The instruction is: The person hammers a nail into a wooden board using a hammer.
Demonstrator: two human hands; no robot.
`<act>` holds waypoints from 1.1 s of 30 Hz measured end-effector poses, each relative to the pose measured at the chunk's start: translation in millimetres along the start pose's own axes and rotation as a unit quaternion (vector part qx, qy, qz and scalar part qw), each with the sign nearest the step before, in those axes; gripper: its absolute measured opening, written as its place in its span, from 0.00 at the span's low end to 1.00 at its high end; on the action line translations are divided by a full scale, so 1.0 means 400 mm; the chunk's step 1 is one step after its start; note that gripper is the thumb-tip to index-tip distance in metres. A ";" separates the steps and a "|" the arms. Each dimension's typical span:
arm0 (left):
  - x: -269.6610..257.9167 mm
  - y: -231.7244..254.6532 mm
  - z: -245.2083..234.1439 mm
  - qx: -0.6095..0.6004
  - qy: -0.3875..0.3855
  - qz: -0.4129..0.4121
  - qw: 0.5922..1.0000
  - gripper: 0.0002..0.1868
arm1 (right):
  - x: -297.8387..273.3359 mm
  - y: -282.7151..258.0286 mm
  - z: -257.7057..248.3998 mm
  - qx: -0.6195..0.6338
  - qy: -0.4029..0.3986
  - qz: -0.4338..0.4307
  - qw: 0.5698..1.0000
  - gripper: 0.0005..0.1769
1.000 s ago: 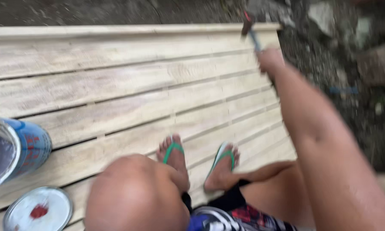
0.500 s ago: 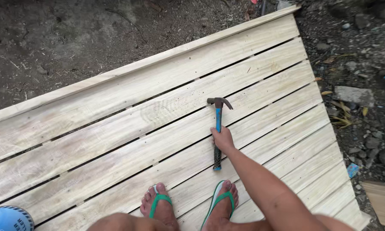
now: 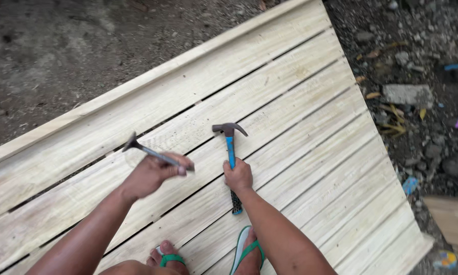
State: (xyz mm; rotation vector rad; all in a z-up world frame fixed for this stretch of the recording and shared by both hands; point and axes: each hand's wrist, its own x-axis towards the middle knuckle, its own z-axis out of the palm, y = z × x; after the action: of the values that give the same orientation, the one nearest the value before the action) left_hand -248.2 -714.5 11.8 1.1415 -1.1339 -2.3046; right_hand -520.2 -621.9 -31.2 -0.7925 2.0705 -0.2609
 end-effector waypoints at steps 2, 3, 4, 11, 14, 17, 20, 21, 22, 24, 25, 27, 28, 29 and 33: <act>0.051 0.030 0.017 0.036 0.066 -0.022 0.997 0.09 | -0.009 -0.002 -0.001 0.008 0.000 0.012 1.000 0.19; 0.071 0.041 0.018 0.054 0.105 -0.026 0.993 0.09 | 0.009 -0.011 -0.002 0.011 0.001 0.011 1.000 0.20; 0.085 0.050 0.010 0.079 0.117 -0.022 0.990 0.10 | 0.030 -0.019 0.000 0.014 0.001 0.010 1.000 0.20; 0.147 0.061 -0.113 0.321 0.102 -0.053 0.940 0.11 | 0.036 0.045 0.029 -0.035 0.061 -0.043 0.997 0.21; 0.255 0.073 -0.164 0.332 0.114 -0.036 0.936 0.13 | 0.033 0.064 0.035 -0.039 0.056 -0.034 0.997 0.21; 0.405 0.086 -0.182 0.170 0.133 0.047 0.975 0.13 | 0.034 0.055 0.038 -0.036 0.074 -0.058 0.995 0.21; 0.537 0.083 -0.176 0.227 0.231 0.140 0.936 0.11 | 0.052 0.033 0.026 -0.042 0.079 -0.060 0.994 0.21; 0.548 0.065 -0.169 0.294 0.256 0.128 0.912 0.11 | 0.038 0.036 0.026 -0.021 0.056 -0.029 0.998 0.21; 0.549 0.049 -0.172 0.318 0.273 0.143 0.896 0.10 | 0.024 0.040 0.028 -0.001 0.032 0.001 0.999 0.21; 0.533 0.020 -0.180 0.363 0.307 0.178 0.861 0.09 | 0.000 0.048 0.030 0.004 0.004 0.031 0.999 0.20; 0.549 0.040 -0.194 0.364 0.309 0.170 0.862 0.09 | 0.019 0.035 0.025 -0.005 0.006 0.023 1.000 0.20; 0.561 0.067 -0.211 0.364 0.307 0.149 0.866 0.09 | 0.030 0.021 0.016 -0.030 0.035 -0.034 0.998 0.20; 0.569 0.076 -0.216 0.368 0.296 0.159 0.867 0.09 | 0.026 0.019 0.016 -0.046 0.060 -0.083 0.994 0.19; 0.564 0.066 -0.213 0.369 0.285 0.160 0.870 0.09 | 0.008 0.025 0.015 -0.065 0.079 -0.126 0.987 0.19; 0.566 0.059 -0.210 0.377 0.296 0.155 0.864 0.09 | -0.025 -0.020 0.004 0.199 -0.063 -0.040 0.977 0.16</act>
State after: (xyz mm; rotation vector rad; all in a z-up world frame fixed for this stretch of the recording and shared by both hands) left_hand -325.5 -904.9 -117.5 1.6081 -1.8162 -1.1099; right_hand -511.4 -621.8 -21.7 -0.6290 1.7882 -0.6314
